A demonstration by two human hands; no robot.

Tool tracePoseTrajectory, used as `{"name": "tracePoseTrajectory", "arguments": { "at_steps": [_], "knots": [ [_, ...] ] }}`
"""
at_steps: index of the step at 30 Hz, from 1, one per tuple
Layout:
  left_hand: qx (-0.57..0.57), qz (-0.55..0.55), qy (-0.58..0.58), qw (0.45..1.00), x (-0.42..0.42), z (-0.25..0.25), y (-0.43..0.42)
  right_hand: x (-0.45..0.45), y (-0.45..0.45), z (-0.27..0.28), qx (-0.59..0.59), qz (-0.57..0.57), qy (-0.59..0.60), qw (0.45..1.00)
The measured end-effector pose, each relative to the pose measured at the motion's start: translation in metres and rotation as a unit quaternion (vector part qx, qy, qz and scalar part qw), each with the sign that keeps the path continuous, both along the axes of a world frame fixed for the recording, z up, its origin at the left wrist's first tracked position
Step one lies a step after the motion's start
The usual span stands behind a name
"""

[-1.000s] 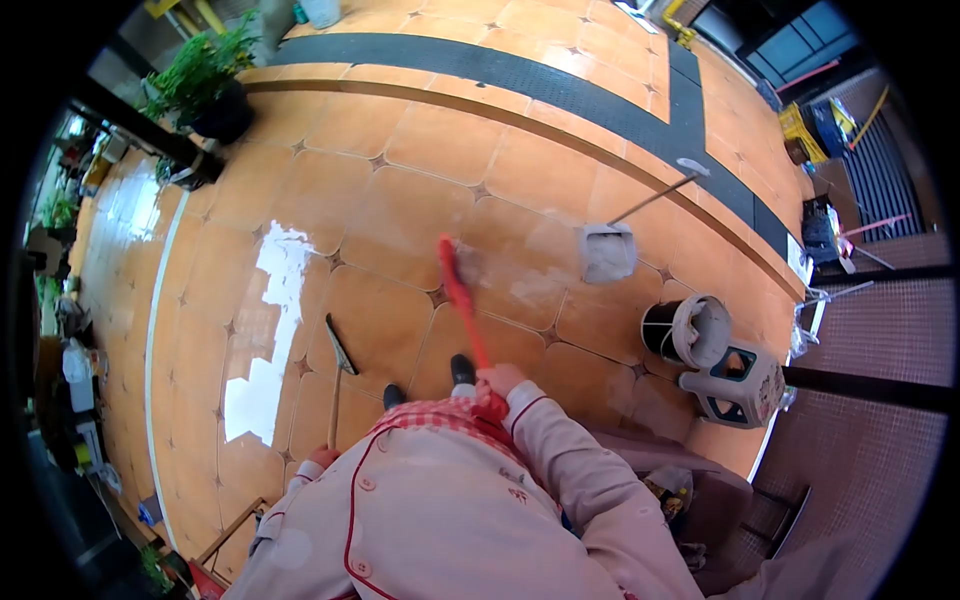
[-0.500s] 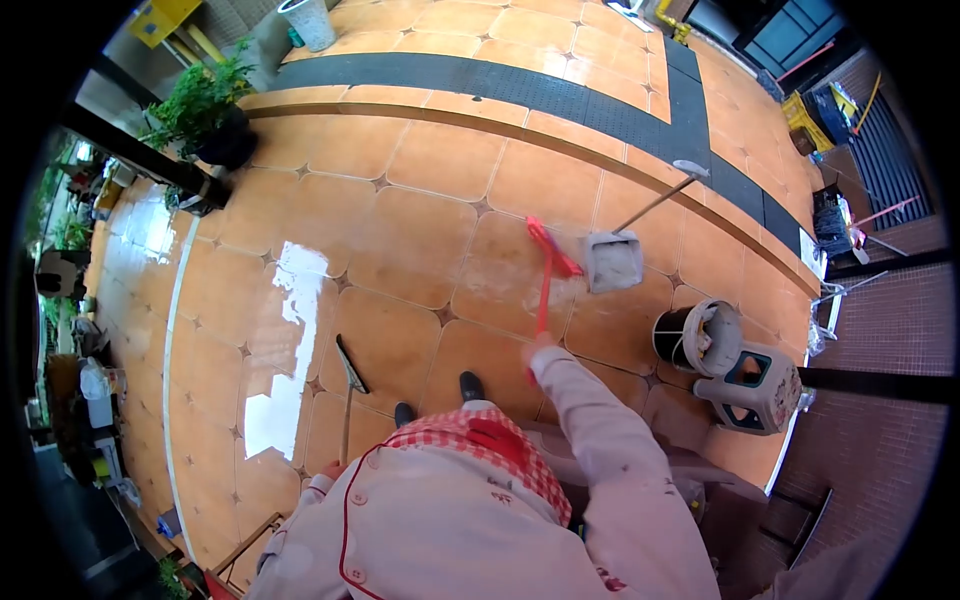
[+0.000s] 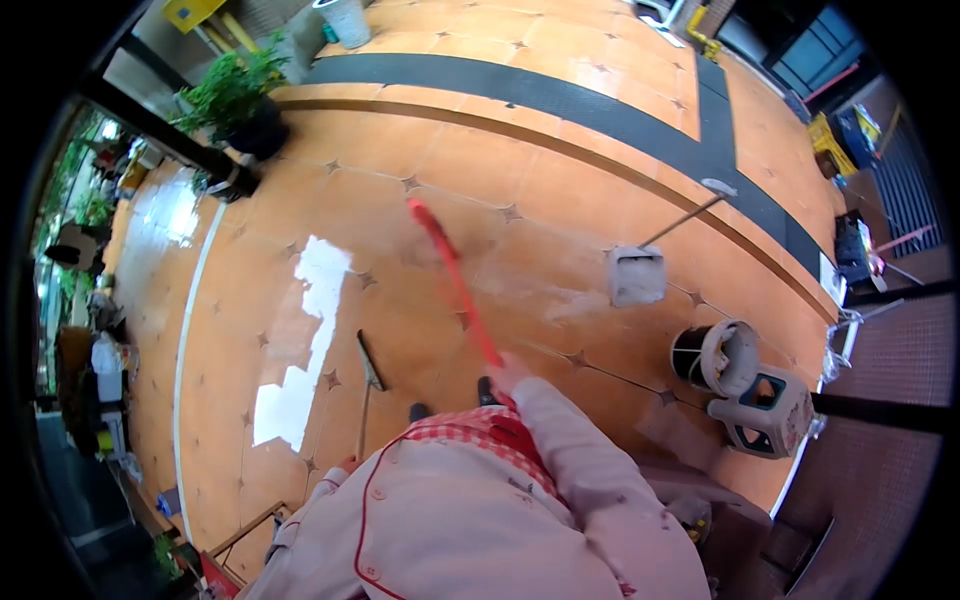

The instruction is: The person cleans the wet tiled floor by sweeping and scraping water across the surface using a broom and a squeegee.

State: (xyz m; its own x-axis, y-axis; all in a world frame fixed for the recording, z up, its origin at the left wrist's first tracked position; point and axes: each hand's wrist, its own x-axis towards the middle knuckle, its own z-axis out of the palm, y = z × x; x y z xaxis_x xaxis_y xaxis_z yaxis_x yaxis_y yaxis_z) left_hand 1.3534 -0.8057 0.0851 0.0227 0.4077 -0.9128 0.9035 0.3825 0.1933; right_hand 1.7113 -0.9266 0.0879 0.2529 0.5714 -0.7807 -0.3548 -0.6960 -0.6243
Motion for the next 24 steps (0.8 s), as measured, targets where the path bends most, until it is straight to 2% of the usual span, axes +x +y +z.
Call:
{"name": "tracePoseTrajectory", "arguments": {
  "at_steps": [1,2,3,5,6,8,9,11,13,14,15,16,17,18,19,21,24],
  "knots": [
    [0.005,-0.013,0.003,1.000,0.000,0.001,0.000,-0.008,-0.019,-0.017,0.019,-0.049,-0.022,0.998],
    [0.010,-0.024,0.007,1.000,-0.001,0.003,0.000,-0.011,-0.038,-0.020,0.060,-0.041,-0.082,0.994],
    [0.015,-0.031,0.008,0.999,-0.002,0.003,0.000,-0.011,-0.066,-0.045,0.034,0.012,-0.198,0.979],
    [0.023,-0.045,0.014,0.999,-0.005,0.000,0.001,-0.011,-0.103,-0.035,0.017,0.003,-0.232,0.972],
    [0.026,-0.050,0.016,0.998,-0.008,-0.006,0.000,-0.010,-0.101,-0.010,0.017,0.006,-0.231,0.973],
    [0.028,-0.052,0.019,0.998,-0.022,-0.027,0.000,-0.002,-0.095,0.040,-0.172,-0.070,-0.104,0.977],
    [0.041,-0.081,0.008,0.996,-0.041,-0.056,-0.001,0.002,-0.096,0.028,-0.173,-0.071,-0.104,0.977],
    [0.050,-0.124,-0.008,0.991,-0.076,-0.094,-0.008,0.011,-0.105,-0.029,-0.159,0.023,-0.141,0.977],
    [0.075,-0.126,0.042,0.988,-0.084,-0.118,-0.017,0.002,-0.113,-0.119,-0.121,0.197,-0.212,0.950],
    [0.075,-0.128,0.043,0.988,-0.082,-0.120,-0.015,-0.008,-0.107,-0.127,-0.161,0.255,-0.256,0.918],
    [0.072,-0.130,0.041,0.988,-0.079,-0.116,-0.012,-0.007,-0.070,-0.031,-0.048,0.449,-0.326,0.831],
    [0.070,-0.129,0.038,0.988,-0.077,-0.112,-0.011,-0.017,-0.066,-0.031,-0.134,0.185,-0.147,0.962],
    [0.068,-0.130,0.039,0.988,-0.073,-0.109,-0.007,-0.022,-0.064,-0.024,-0.116,-0.046,0.029,0.992],
    [0.067,-0.132,0.037,0.988,-0.070,-0.105,-0.003,-0.021,-0.068,-0.013,-0.086,-0.112,0.037,0.989],
    [0.065,-0.133,0.036,0.988,-0.067,-0.103,0.001,-0.018,-0.077,-0.007,-0.087,-0.130,0.033,0.987],
    [0.061,-0.134,0.038,0.988,-0.058,-0.099,0.005,-0.014,-0.100,0.008,-0.008,-0.186,0.109,0.976],
    [0.051,-0.148,0.034,0.987,-0.032,-0.091,0.013,-0.029,-0.150,0.057,0.004,-0.232,0.026,0.972]
  ]
}}
